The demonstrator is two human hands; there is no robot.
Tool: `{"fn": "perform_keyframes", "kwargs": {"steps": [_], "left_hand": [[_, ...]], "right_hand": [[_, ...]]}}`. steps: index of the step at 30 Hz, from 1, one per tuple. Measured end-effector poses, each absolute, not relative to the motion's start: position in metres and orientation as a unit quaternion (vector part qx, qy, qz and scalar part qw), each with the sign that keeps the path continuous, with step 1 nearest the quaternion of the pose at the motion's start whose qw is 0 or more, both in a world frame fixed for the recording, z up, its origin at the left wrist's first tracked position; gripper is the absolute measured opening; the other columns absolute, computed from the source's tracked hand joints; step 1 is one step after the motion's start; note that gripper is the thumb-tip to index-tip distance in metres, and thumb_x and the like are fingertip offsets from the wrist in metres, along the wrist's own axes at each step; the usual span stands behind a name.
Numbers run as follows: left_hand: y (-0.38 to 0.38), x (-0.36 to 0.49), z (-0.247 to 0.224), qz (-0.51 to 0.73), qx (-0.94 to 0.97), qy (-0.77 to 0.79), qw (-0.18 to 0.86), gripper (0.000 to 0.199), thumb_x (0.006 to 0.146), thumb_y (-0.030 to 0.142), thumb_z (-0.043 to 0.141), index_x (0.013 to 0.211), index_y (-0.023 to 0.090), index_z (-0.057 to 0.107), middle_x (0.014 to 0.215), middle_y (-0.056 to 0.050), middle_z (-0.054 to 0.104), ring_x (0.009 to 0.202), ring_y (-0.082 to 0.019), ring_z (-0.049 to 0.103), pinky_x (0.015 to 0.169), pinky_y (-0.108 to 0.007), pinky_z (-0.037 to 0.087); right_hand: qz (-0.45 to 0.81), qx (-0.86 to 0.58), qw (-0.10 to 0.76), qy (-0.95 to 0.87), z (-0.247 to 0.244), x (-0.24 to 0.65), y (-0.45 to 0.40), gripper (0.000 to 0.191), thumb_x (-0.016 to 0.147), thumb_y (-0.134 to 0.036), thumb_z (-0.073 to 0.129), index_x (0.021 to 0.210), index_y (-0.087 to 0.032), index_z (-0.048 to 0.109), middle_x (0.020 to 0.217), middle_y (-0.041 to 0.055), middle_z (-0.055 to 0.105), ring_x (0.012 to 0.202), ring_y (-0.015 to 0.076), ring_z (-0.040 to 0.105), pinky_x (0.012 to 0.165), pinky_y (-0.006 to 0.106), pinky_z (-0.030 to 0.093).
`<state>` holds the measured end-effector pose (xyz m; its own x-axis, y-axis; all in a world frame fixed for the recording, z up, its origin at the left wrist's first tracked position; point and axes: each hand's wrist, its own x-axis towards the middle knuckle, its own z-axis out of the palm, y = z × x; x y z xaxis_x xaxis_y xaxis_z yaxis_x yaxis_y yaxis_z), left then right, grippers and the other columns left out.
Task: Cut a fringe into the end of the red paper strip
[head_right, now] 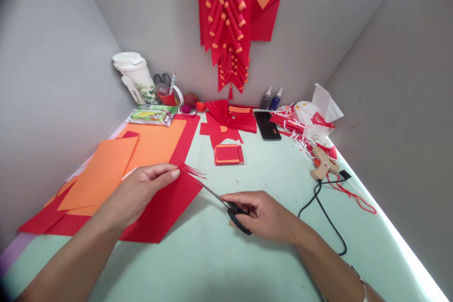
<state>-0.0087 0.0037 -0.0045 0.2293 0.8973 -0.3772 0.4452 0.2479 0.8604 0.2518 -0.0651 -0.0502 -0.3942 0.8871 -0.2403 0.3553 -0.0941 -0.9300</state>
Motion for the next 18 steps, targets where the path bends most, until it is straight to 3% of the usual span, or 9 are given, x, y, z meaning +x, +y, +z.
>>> {"fn": "perform_keyframes", "kwargs": {"steps": [6,13,18], "left_hand": [[0.0038,-0.0092,-0.0054,0.218,0.573,0.574,0.543,0.037,0.075,0.057,0.054,0.093,0.027,0.067,0.083,0.002,0.069,0.078,-0.02,0.06,0.064,-0.026,0.042],[0.0036,-0.0107,-0.0086,0.223,0.558,0.572,0.558,0.036,0.075,0.057,0.056,0.092,0.027,0.066,0.077,0.002,0.068,0.071,-0.019,0.061,0.057,-0.025,0.041],[0.0038,-0.0106,-0.0074,0.222,0.55,0.567,0.571,0.038,0.074,0.057,0.056,0.093,0.026,0.067,0.077,0.001,0.068,0.07,-0.02,0.061,0.056,-0.025,0.041]], "right_hand": [[0.56,-0.489,0.242,-0.623,-0.0488,0.2515,-0.0651,0.043,0.079,-0.014,0.056,0.12,-0.028,0.06,0.087,-0.0007,0.063,0.074,0.0118,0.059,0.063,0.019,0.047],[0.553,-0.504,0.239,-0.619,-0.0491,0.2523,-0.0664,0.044,0.078,-0.015,0.057,0.119,-0.03,0.061,0.089,-0.0011,0.063,0.069,0.0107,0.055,0.059,0.019,0.045],[0.559,-0.501,0.237,-0.617,-0.0504,0.2532,-0.0662,0.044,0.078,-0.015,0.055,0.12,-0.028,0.061,0.107,0.0014,0.065,0.077,0.0133,0.059,0.065,0.021,0.048]]}}
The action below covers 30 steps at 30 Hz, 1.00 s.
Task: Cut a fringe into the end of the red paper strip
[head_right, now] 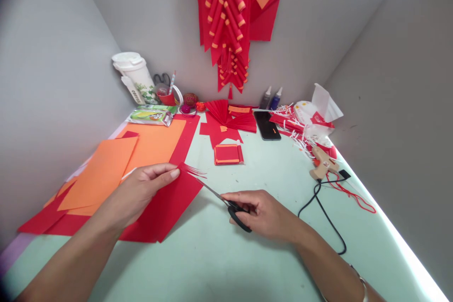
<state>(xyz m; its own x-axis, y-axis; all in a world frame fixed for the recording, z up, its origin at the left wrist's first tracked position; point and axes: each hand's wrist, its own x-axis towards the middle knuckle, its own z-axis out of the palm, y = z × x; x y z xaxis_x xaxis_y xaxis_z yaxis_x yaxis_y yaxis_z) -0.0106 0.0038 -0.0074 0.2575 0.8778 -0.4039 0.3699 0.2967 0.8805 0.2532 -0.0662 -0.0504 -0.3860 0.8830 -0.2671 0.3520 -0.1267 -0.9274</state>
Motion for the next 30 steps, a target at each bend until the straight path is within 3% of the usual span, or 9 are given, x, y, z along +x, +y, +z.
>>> {"fn": "perform_keyframes", "kwargs": {"steps": [5,11,19,24,30], "left_hand": [[0.004,-0.009,-0.005,0.222,0.559,0.573,0.557,0.037,0.074,0.056,0.057,0.092,0.025,0.067,0.077,0.001,0.067,0.073,-0.021,0.061,0.059,-0.026,0.042],[0.003,-0.008,-0.003,0.224,0.567,0.563,0.558,0.037,0.075,0.053,0.056,0.098,0.025,0.067,0.081,0.0,0.069,0.079,-0.022,0.061,0.066,-0.028,0.043],[0.0,-0.004,-0.001,0.218,0.555,0.575,0.56,0.039,0.074,0.055,0.057,0.098,0.026,0.068,0.08,0.0,0.071,0.071,-0.02,0.062,0.058,-0.025,0.042],[-0.003,0.0,0.002,0.205,0.547,0.568,0.58,0.035,0.073,0.056,0.058,0.084,0.024,0.068,0.075,0.002,0.07,0.063,-0.017,0.06,0.053,-0.022,0.04],[-0.003,0.0,0.001,0.203,0.547,0.567,0.581,0.035,0.073,0.056,0.058,0.081,0.023,0.068,0.074,0.001,0.069,0.061,-0.016,0.058,0.051,-0.022,0.039]], "right_hand": [[0.563,-0.488,0.238,-0.623,-0.051,0.255,-0.065,0.045,0.079,-0.015,0.054,0.121,-0.027,0.059,0.116,0.003,0.063,0.087,0.0164,0.062,0.073,0.025,0.051],[0.576,-0.471,0.245,-0.622,-0.053,0.257,-0.065,0.044,0.081,-0.016,0.052,0.124,-0.024,0.057,0.115,0.0046,0.064,0.095,0.0189,0.062,0.078,0.028,0.052],[0.557,-0.48,0.233,-0.637,-0.05,0.256,-0.065,0.047,0.079,-0.012,0.054,0.124,-0.025,0.057,0.092,0.0009,0.07,0.079,0.0152,0.065,0.064,0.022,0.052],[0.558,-0.469,0.241,-0.641,-0.047,0.254,-0.065,0.052,0.078,-0.007,0.052,0.126,-0.025,0.055,0.095,0.0005,0.07,0.079,0.0142,0.066,0.064,0.021,0.052],[0.566,-0.467,0.245,-0.633,-0.049,0.255,-0.065,0.048,0.079,-0.01,0.052,0.124,-0.026,0.056,0.104,0.0012,0.068,0.083,0.0149,0.065,0.065,0.021,0.052]]}}
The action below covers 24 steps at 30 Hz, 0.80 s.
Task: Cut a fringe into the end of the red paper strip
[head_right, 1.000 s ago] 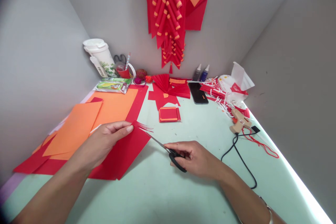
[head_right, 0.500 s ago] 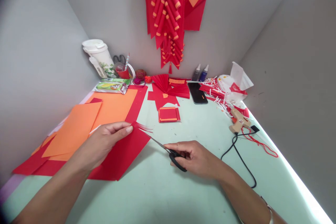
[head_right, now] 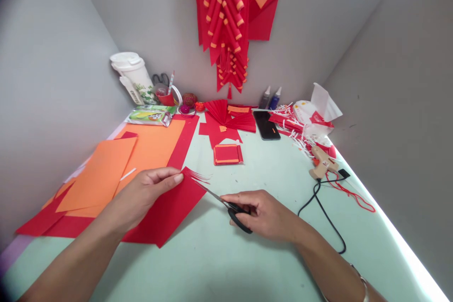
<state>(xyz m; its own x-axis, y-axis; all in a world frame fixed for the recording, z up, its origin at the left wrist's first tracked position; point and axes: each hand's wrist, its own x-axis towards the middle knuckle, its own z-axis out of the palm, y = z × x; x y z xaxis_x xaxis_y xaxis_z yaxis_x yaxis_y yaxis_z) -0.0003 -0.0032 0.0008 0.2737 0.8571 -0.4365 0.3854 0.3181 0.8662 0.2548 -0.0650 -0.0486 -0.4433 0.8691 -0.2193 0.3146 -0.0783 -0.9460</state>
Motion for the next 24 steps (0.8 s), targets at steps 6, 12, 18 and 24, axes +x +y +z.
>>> {"fn": "perform_keyframes", "kwargs": {"steps": [6,12,18,24], "left_hand": [[-0.0026,-0.0022,-0.0009,0.198,0.545,0.562,0.59,0.037,0.073,0.057,0.057,0.085,0.024,0.067,0.078,-0.001,0.07,0.064,-0.018,0.06,0.053,-0.023,0.041],[-0.0028,-0.0011,-0.0012,0.209,0.546,0.561,0.586,0.037,0.072,0.057,0.058,0.08,0.022,0.067,0.075,0.0,0.069,0.061,-0.017,0.059,0.051,-0.022,0.039],[-0.0043,0.0009,-0.0029,0.199,0.557,0.555,0.585,0.036,0.072,0.056,0.058,0.08,0.022,0.068,0.078,-0.001,0.07,0.066,-0.019,0.061,0.057,-0.025,0.043],[-0.0043,0.0012,-0.0049,0.194,0.555,0.55,0.593,0.038,0.073,0.057,0.057,0.083,0.022,0.068,0.082,-0.003,0.071,0.069,-0.021,0.063,0.059,-0.027,0.044]], "right_hand": [[0.578,-0.466,0.246,-0.622,-0.0486,0.2557,-0.0661,0.046,0.081,-0.013,0.051,0.125,-0.027,0.056,0.111,0.0025,0.065,0.087,0.0165,0.064,0.069,0.024,0.052],[0.571,-0.467,0.241,-0.631,-0.0504,0.2557,-0.0653,0.048,0.08,-0.012,0.052,0.127,-0.026,0.054,0.1,0.0016,0.069,0.084,0.0158,0.065,0.067,0.023,0.053],[0.561,-0.462,0.245,-0.641,-0.0477,0.2528,-0.0647,0.05,0.079,-0.007,0.051,0.125,-0.024,0.056,0.096,0.0008,0.069,0.075,0.0123,0.066,0.064,0.02,0.052],[0.561,-0.463,0.241,-0.642,-0.0483,0.2531,-0.0646,0.049,0.079,-0.011,0.053,0.126,-0.026,0.055,0.096,0.0005,0.069,0.079,0.0143,0.065,0.063,0.021,0.052]]}}
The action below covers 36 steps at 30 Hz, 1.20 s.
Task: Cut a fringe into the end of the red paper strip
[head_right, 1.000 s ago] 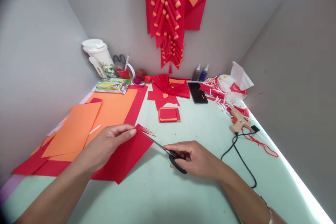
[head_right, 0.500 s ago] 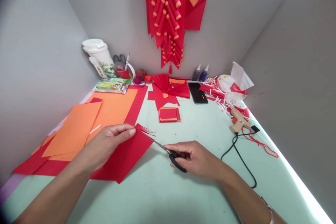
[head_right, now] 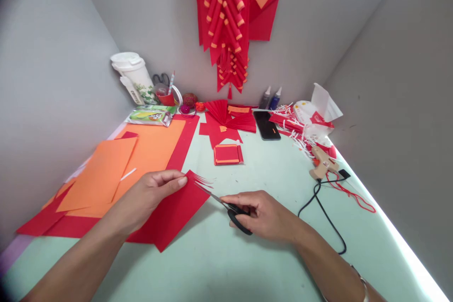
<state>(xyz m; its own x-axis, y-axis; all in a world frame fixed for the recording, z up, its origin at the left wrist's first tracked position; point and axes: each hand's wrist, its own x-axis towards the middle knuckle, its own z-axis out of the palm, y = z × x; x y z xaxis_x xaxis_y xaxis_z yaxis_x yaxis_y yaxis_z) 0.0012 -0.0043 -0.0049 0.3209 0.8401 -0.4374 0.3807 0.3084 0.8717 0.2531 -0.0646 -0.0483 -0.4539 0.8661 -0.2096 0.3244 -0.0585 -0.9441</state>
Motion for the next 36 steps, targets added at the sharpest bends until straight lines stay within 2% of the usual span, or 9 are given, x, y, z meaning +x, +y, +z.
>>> {"fn": "perform_keyframes", "kwargs": {"steps": [4,10,18,26,30,36], "left_hand": [[-0.0041,0.0011,-0.0047,0.196,0.555,0.552,0.591,0.037,0.072,0.056,0.058,0.083,0.023,0.069,0.08,-0.002,0.07,0.066,-0.019,0.062,0.058,-0.026,0.043],[-0.0037,-0.0002,-0.0056,0.193,0.556,0.544,0.598,0.035,0.075,0.056,0.056,0.085,0.024,0.067,0.086,-0.002,0.071,0.073,-0.021,0.063,0.062,-0.027,0.044],[-0.0032,0.0028,-0.0054,0.199,0.554,0.541,0.601,0.034,0.075,0.054,0.057,0.084,0.023,0.067,0.082,-0.001,0.071,0.071,-0.02,0.064,0.062,-0.027,0.046],[-0.0075,0.0072,-0.0021,0.194,0.567,0.56,0.572,0.04,0.068,0.056,0.06,0.083,0.02,0.071,0.074,-0.003,0.072,0.063,-0.021,0.063,0.054,-0.027,0.044],[-0.0069,0.0069,-0.0017,0.19,0.57,0.56,0.571,0.042,0.068,0.056,0.06,0.084,0.019,0.071,0.075,-0.003,0.072,0.063,-0.021,0.063,0.055,-0.027,0.045],[-0.0047,0.0029,-0.0073,0.173,0.575,0.54,0.59,0.041,0.074,0.056,0.055,0.089,0.021,0.068,0.086,-0.004,0.072,0.074,-0.024,0.066,0.064,-0.03,0.047]], "right_hand": [[0.563,-0.461,0.241,-0.643,-0.0497,0.255,-0.0647,0.049,0.08,-0.013,0.053,0.126,-0.027,0.055,0.101,0.0008,0.068,0.081,0.0149,0.064,0.064,0.022,0.052],[0.555,-0.459,0.244,-0.649,-0.0495,0.2555,-0.0644,0.049,0.08,-0.013,0.052,0.127,-0.027,0.054,0.103,0.0009,0.067,0.08,0.0146,0.064,0.065,0.022,0.053],[0.55,-0.459,0.242,-0.654,-0.0477,0.2525,-0.0631,0.05,0.079,-0.01,0.054,0.126,-0.027,0.055,0.094,-0.0002,0.067,0.075,0.0124,0.062,0.063,0.02,0.051],[0.556,-0.455,0.246,-0.65,-0.0477,0.251,-0.0642,0.049,0.077,-0.006,0.052,0.122,-0.026,0.059,0.089,-0.0008,0.065,0.067,0.0093,0.054,0.058,0.017,0.046],[0.561,-0.452,0.254,-0.646,-0.0507,0.2526,-0.0642,0.05,0.078,-0.005,0.051,0.121,-0.028,0.059,0.094,-0.0016,0.066,0.069,0.0092,0.055,0.059,0.017,0.046],[0.574,-0.447,0.255,-0.637,-0.0511,0.2536,-0.0645,0.051,0.08,-0.007,0.052,0.125,-0.031,0.055,0.101,-0.0013,0.065,0.079,0.0115,0.059,0.065,0.018,0.047]]}}
